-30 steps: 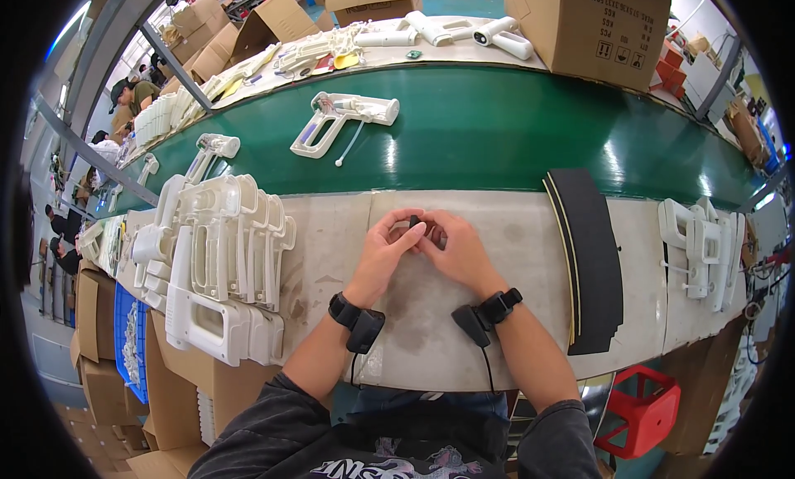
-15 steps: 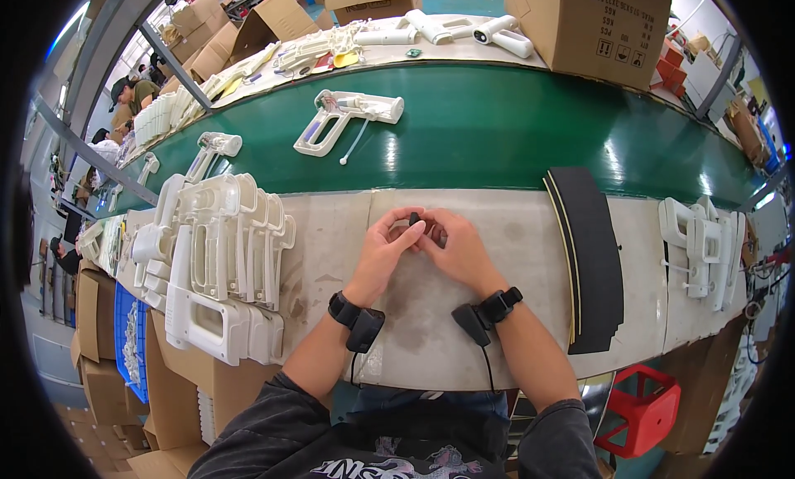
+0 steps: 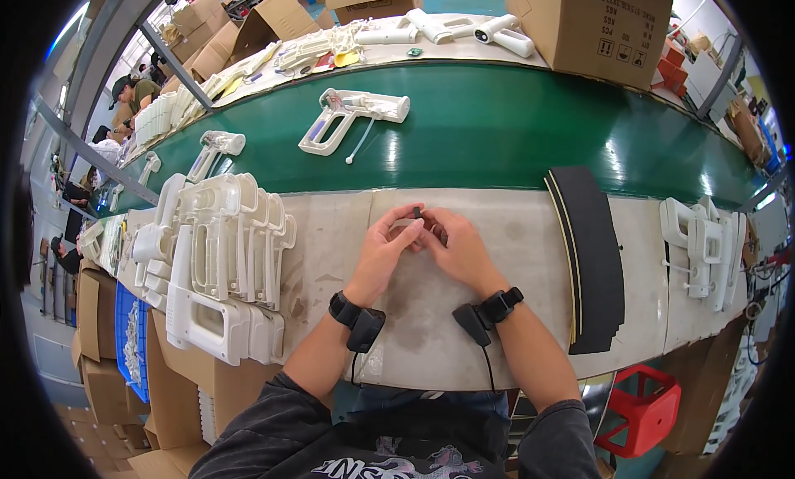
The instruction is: The person stacks white plastic housings, places one on the table, and peels the backing from a black foam piece. They press the foam onto a motor inside the housing, fit a second housing over it, and repeat the process.
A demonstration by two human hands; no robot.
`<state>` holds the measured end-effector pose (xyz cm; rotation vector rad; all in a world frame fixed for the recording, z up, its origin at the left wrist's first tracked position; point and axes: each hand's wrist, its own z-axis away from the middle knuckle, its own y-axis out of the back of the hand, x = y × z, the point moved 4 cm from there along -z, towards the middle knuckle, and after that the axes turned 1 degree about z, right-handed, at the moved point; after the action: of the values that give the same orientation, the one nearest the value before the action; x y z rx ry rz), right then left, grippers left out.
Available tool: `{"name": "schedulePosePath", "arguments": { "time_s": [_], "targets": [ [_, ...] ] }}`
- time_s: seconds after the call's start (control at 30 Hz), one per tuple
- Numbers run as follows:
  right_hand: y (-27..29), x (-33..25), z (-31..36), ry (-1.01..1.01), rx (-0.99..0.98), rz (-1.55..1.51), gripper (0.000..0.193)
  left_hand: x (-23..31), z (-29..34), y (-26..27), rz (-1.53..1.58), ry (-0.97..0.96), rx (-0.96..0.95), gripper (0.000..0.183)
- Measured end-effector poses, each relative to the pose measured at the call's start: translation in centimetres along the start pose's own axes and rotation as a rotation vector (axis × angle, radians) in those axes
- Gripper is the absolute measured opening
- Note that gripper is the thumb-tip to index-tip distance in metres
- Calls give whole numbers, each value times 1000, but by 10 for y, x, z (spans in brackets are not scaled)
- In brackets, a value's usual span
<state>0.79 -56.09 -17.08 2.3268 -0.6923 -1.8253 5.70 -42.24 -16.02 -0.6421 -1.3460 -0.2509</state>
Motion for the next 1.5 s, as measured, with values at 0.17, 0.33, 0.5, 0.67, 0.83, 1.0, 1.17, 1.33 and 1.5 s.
{"name": "schedulePosePath", "arguments": {
  "time_s": [0.17, 0.33, 0.5, 0.67, 0.83, 1.0, 1.17, 1.33, 1.5],
  "targets": [
    [1, -4, 0, -22, -10, 6, 26, -3, -1, 1, 13, 4, 7, 39],
    [0, -5, -1, -29, -15, 1, 26, -3, -2, 2, 12, 3, 9, 37],
    [0, 1, 0, -12, -2, -10, 26, -2, -2, 1, 2, 4, 9, 37],
    [3, -5, 0, 13, 10, 5, 26, 0, 0, 0, 1, 7, 12, 38],
    [2, -4, 0, -42, -57, 48, 28, -2, -2, 2, 9, 8, 2, 40],
    [2, -4, 0, -42, -56, 44, 28, -2, -1, 0, 17, -12, 53, 45],
    [2, -4, 0, -36, -60, 51, 27, -4, -1, 2, 30, -16, 72, 43],
    [1, -2, 0, -34, -60, 38, 26, -9, -4, 6, 6, 10, 18, 41],
    [1, -2, 0, -36, -64, 39, 26, -9, -4, 5, 21, 10, 25, 38]
  ]
}}
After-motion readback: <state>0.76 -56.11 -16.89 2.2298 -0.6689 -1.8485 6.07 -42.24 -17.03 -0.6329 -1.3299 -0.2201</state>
